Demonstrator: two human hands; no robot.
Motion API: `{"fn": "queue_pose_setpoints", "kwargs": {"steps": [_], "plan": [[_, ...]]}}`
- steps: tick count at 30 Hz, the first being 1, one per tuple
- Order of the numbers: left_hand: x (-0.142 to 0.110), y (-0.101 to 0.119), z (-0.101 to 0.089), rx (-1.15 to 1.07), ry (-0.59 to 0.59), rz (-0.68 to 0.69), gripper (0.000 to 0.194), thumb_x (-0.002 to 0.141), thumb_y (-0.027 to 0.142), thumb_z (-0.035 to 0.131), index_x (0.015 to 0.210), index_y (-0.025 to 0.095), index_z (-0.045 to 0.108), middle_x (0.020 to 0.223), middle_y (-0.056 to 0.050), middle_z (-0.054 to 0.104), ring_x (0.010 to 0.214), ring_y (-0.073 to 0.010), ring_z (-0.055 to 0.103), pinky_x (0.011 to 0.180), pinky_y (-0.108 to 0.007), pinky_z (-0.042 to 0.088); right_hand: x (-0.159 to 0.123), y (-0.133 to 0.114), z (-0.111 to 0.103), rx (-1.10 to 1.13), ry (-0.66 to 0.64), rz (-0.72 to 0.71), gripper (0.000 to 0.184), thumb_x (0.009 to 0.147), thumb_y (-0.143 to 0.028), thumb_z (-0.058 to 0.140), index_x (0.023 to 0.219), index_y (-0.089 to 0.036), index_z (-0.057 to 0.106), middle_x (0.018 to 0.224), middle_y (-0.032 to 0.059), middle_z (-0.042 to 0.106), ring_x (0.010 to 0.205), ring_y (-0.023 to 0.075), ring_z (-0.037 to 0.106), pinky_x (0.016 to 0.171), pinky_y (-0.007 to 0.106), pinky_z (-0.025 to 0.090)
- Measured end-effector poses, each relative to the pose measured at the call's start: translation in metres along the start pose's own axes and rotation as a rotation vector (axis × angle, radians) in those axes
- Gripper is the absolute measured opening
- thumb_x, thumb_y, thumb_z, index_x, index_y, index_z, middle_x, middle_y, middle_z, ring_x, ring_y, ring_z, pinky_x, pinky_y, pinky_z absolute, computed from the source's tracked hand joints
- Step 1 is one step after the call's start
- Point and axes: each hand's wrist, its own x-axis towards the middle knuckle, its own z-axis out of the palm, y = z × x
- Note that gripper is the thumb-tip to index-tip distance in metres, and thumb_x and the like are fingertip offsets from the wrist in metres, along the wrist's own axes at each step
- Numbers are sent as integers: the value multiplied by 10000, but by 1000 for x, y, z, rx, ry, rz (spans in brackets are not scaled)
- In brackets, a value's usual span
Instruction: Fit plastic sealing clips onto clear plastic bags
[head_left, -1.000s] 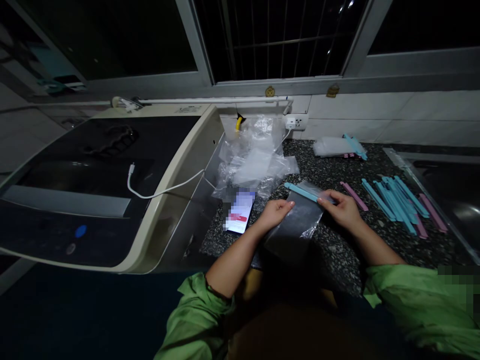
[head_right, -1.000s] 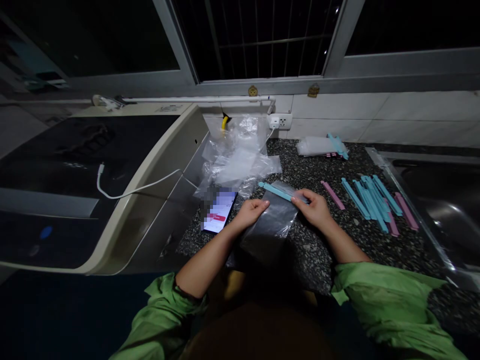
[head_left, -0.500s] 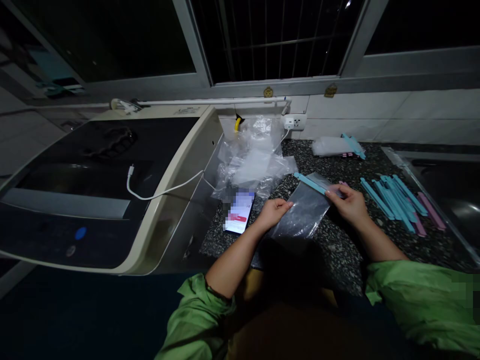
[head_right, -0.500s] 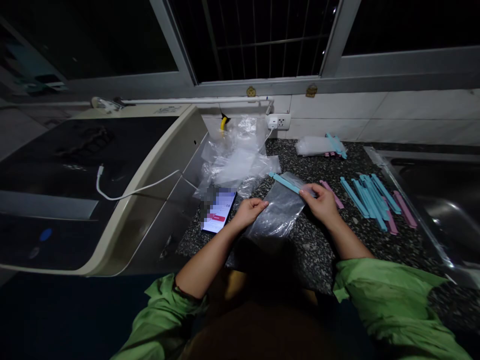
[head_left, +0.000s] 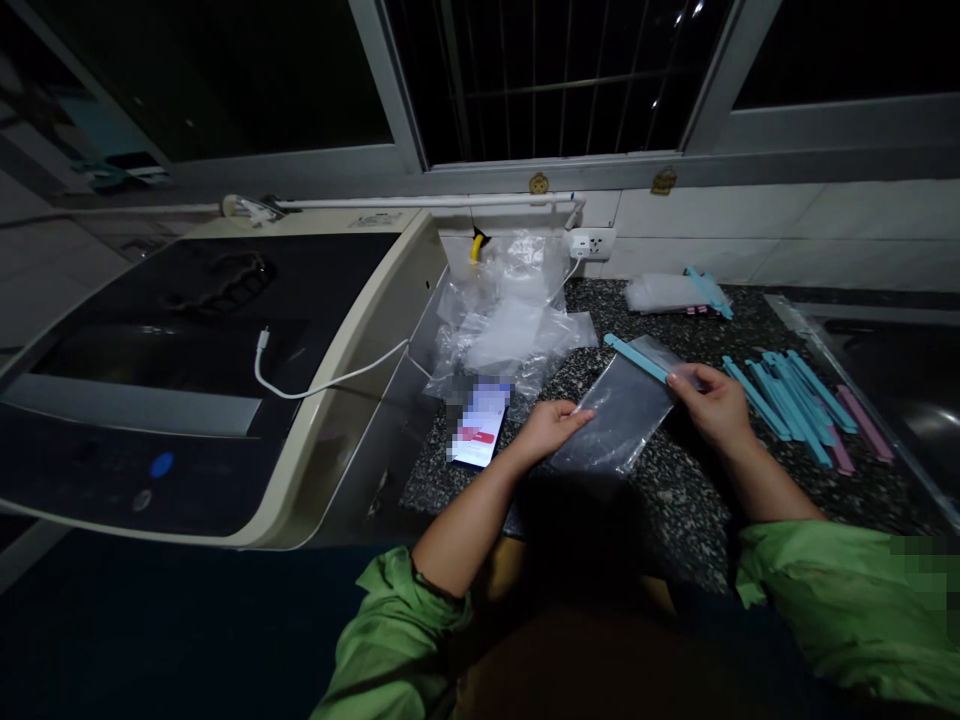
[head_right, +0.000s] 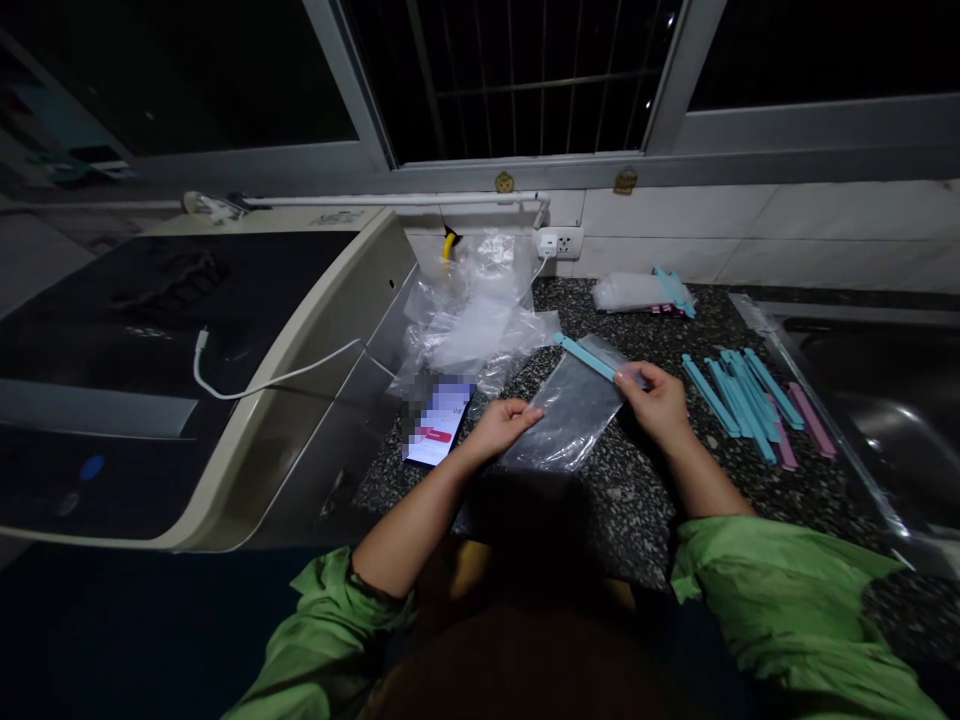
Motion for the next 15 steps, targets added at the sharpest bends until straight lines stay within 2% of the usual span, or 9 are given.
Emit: {"fn": "queue_pose_setpoints", "kwargs": {"steps": [3, 6, 10, 15], "plan": [[-1, 0, -1, 29, -42, 23, 541, 591, 679, 560, 553, 139, 555, 500, 37, 441, 500, -79, 370, 487, -220, 252, -1, -3, 0, 10, -43, -15, 299, 648, -502, 633, 721, -213, 648, 738, 33, 659, 722, 210, 595, 697, 355, 478], [-1, 1, -1, 24, -38, 68, 517, 594, 647, 589, 605, 130, 597, 537, 28, 484, 541, -90, 410, 523, -222, 297, -5, -10, 4, 18, -179, 2, 330, 615, -530, 653, 695, -210, 648, 707, 28, 655, 709, 207, 595, 690, 347, 476], [1, 4, 0, -104, -4, 77, 540, 539, 647, 641, 688, 128, 625, 604, 15, 550, 597, -106, 469, 584, -229, 364, -15, -19, 15, 27, -371, 37, 383, 617, -569, 645, 709, -198, 656, 682, 21, 654, 644, 184, 581, 632, 314, 468], [5, 4, 0, -215, 24, 88, 527, 488, 618, 702, 670, 131, 619, 655, -4, 600, 660, -134, 522, 668, -262, 419, -23, -23, 27, 24, -479, 42, 428, 610, -603, 639, 706, -186, 660, 697, 32, 664, 656, 184, 580, 632, 299, 459]]}}
